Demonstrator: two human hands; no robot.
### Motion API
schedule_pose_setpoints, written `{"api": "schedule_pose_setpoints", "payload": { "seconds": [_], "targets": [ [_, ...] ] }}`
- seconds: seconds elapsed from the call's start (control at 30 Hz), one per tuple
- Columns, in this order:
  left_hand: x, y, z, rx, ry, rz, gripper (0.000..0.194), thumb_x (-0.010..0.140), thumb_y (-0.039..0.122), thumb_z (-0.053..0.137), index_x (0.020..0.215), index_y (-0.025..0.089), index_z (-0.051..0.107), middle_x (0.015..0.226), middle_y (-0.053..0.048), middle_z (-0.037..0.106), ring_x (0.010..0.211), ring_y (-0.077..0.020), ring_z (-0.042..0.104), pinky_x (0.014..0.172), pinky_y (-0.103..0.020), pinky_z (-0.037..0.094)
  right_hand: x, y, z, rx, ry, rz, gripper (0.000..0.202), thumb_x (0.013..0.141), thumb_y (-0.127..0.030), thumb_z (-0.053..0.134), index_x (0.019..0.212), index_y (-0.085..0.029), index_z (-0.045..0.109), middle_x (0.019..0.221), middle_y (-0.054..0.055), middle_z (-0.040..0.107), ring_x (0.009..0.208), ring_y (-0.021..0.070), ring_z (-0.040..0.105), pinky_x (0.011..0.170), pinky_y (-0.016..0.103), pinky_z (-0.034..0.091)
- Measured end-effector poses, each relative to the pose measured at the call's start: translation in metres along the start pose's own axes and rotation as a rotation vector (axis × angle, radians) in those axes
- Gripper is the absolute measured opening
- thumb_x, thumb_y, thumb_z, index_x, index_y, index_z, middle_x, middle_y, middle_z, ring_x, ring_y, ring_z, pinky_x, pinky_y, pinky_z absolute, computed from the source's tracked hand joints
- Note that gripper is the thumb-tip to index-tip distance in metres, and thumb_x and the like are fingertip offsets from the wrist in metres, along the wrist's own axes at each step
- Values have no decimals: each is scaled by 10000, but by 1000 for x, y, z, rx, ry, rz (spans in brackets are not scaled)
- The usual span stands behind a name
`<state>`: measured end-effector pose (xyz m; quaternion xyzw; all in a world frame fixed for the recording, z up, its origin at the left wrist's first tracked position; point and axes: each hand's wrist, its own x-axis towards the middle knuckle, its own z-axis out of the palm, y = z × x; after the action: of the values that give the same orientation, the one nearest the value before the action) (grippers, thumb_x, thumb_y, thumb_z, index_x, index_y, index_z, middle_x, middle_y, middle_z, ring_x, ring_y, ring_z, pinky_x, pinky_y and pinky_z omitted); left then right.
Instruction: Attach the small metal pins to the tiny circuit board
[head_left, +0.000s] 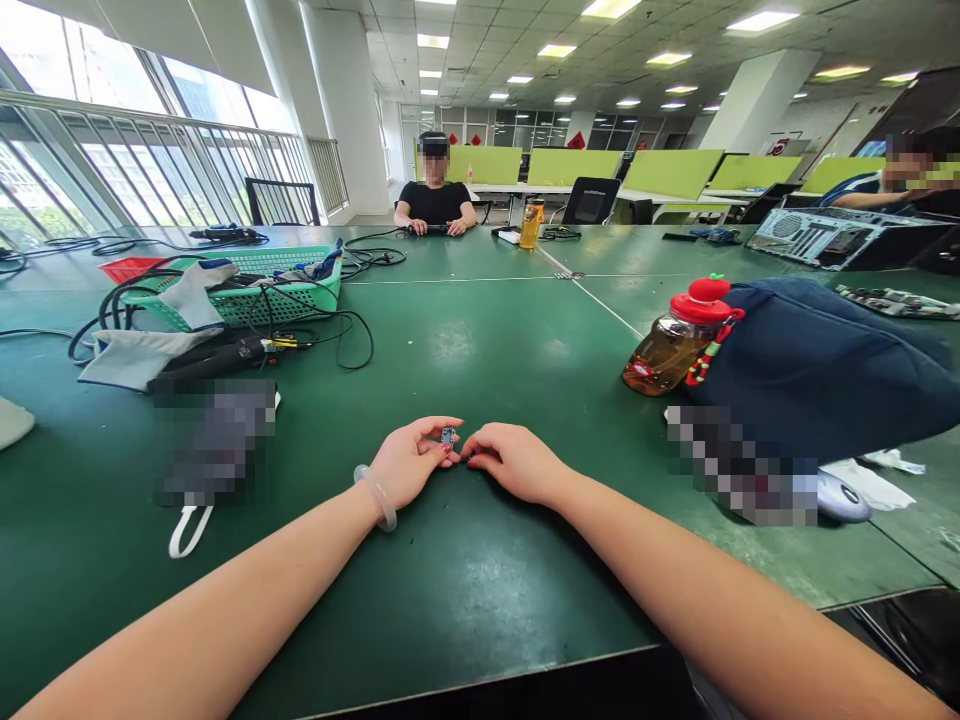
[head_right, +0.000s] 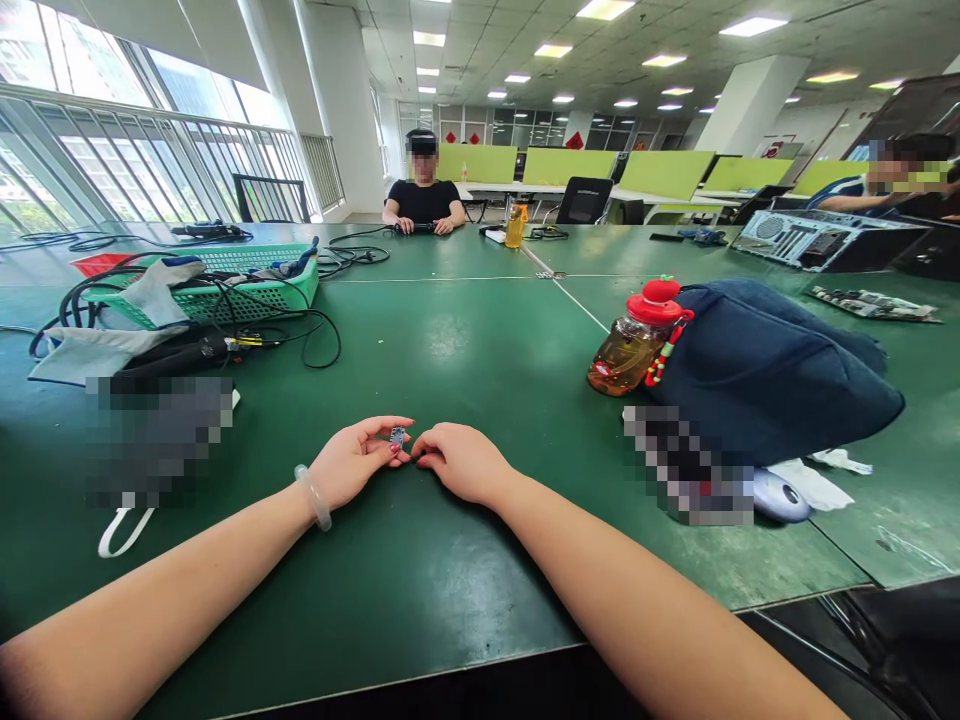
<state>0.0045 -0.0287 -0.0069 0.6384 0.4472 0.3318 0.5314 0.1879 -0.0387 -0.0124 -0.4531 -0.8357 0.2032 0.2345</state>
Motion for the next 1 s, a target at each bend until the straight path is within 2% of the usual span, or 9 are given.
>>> {"api": "schedule_pose_setpoints", "payload": {
  "seconds": [0.17,0.27,0.5,0.67,0.83,1.0],
  "targets": [
    [1,-2,0,2,7,-7,363,739,191,573,1099,151,548,847,-32,597,735,-136,647,750,-311,526,1,4,-2,190,32,150,133,750,-148,551,817,-195,656,691,-22,608,593,80,489,595,209,386],
    [0,-1,-1,126,6,29,374,733,194,575,1105,162,558,769,-7,583,709,-136,633,741,-315,523,3,8,-1,366,41,234,111,735,-177,550,801,-179,640,616,-37,570,529,68,461,540,201,374],
    [-5,5,1,405,16,149,338,738,242,578,1074,220,604,745,13,590,641,-107,571,689,-264,507,5,5,-2,740,56,343,179,675,-228,601,830,-138,613,646,-28,558,480,47,460,466,187,373],
    [-5,7,1,436,13,177,347,746,251,572,1091,214,593,745,11,610,646,-112,581,680,-256,507,4,-1,-4,817,59,421,222,665,-216,612,865,-121,629,594,-28,559,465,46,472,429,169,366],
    [-6,7,1,459,3,192,348,753,257,567,1097,209,585,744,10,633,656,-119,599,688,-261,511,4,-1,-2,896,55,396,206,678,-289,624,800,-123,618,642,-2,604,458,57,506,412,180,397],
    [-7,10,2,540,10,237,343,757,259,569,1096,212,589,723,20,630,645,-114,593,688,-250,504,3,-5,-1,833,45,402,192,707,-309,606,748,-123,625,584,-9,589,423,48,478,373,161,345]
  ]
}}
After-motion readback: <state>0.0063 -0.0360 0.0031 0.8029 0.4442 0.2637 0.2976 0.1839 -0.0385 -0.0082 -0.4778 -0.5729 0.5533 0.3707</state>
